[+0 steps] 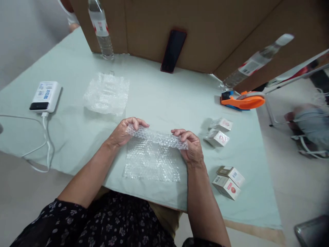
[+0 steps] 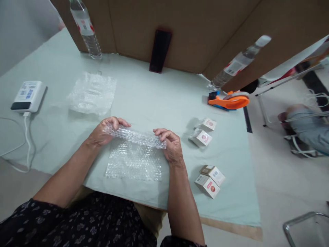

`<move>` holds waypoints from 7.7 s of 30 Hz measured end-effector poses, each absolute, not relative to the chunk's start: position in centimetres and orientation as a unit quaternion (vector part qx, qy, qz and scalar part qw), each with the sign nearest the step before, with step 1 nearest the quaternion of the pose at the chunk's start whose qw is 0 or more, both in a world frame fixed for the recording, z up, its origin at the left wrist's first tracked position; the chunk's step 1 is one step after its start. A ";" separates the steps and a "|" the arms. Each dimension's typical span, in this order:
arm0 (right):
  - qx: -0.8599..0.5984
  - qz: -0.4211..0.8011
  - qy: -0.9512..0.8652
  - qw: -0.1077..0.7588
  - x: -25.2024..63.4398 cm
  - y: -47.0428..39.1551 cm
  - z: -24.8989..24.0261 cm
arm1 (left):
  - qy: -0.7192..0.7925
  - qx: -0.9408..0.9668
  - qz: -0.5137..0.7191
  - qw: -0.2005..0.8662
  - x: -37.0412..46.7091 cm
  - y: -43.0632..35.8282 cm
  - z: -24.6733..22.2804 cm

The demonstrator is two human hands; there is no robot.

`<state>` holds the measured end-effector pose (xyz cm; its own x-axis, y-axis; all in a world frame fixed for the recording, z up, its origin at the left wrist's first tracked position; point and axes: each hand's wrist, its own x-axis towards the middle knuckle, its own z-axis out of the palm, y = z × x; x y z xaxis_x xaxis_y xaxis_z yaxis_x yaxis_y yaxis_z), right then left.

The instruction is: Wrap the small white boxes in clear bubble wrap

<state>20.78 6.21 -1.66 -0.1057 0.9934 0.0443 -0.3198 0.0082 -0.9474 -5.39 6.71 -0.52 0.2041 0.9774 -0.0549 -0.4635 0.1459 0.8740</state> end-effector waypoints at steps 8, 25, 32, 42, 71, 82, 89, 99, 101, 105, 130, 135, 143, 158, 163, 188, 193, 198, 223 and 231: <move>-0.372 0.590 -0.459 0.550 21.0 6.0 -1.5 | 0.287 0.407 0.529 0.687 -5.9 6.4 -0.7; -0.509 0.585 -0.342 0.531 21.1 6.6 -2.0 | 0.462 0.296 0.492 0.676 -4.7 6.7 0.0; -0.495 0.587 -0.349 0.537 21.1 6.5 -1.9 | 0.466 0.316 0.493 0.664 -4.3 6.5 -0.2; -0.491 0.573 -0.350 0.556 22.0 6.8 -1.9 | 0.620 0.626 0.431 0.194 -4.6 6.1 -1.1; -0.357 0.607 -0.460 0.541 16.7 -2.4 6.6 | 0.403 0.266 0.575 0.661 2.5 -2.8 4.3; -0.375 0.610 -0.479 0.508 20.6 0.5 4.8 | 0.248 0.272 0.365 0.855 -4.3 -1.0 8.6; -0.365 0.597 -0.556 0.449 21.5 -5.4 7.9 | 0.213 0.308 0.328 0.867 -7.3 -1.6 11.9; -0.521 0.551 -0.478 0.444 20.1 -4.1 4.4 | 0.487 0.472 0.319 0.662 -5.8 5.6 9.5; -0.570 0.533 -0.442 0.443 20.1 -2.1 2.6 | 0.580 0.545 0.373 0.477 -4.9 5.6 8.0; -0.631 0.499 -0.412 0.428 20.2 0.4 -0.2 | 0.538 0.721 0.399 0.177 -3.0 1.0 5.2; -0.843 0.073 -0.370 0.383 30.3 -10.6 -0.2 | 0.409 0.885 0.189 0.114 -3.5 -5.8 -1.7; -0.683 0.306 -0.382 0.542 26.3 -11.3 0.4 | 0.424 0.866 0.233 0.126 -4.2 -7.3 -1.3; -0.563 0.260 -0.643 0.449 19.8 -5.6 2.6 | 0.435 0.858 0.214 0.169 -4.7 -8.5 -1.3; -0.456 0.275 -0.803 0.268 17.6 -0.9 -0.8 | 0.442 0.849 0.222 0.186 -4.8 -8.4 -1.4; -0.456 0.277 -0.801 0.273 17.5 -1.3 -0.3 | 0.438 0.850 0.222 0.191 -4.9 -8.4 -1.4; -0.493 0.298 -0.784 0.232 18.4 -0.9 0.6 | 0.430 0.856 0.234 0.166 -4.9 -8.4 -1.9; -0.469 0.317 -0.785 0.249 18.1 -0.9 0.3 | 0.422 0.862 0.245 0.137 -4.8 -8.6 -2.1; -0.462 0.324 -0.797 0.216 17.8 -0.6 0.5 | 0.422 0.867 0.218 0.150 -5.2 -9.0 -1.3; -0.473 0.112 -0.841 0.239 18.3 -6.9 2.4 | 0.414 0.835 0.312 0.182 -4.7 -5.0 2.4; -0.496 0.223 -0.779 0.313 18.5 -2.5 1.8 | 0.492 0.780 0.284 0.263 -3.6 -1.9 2.7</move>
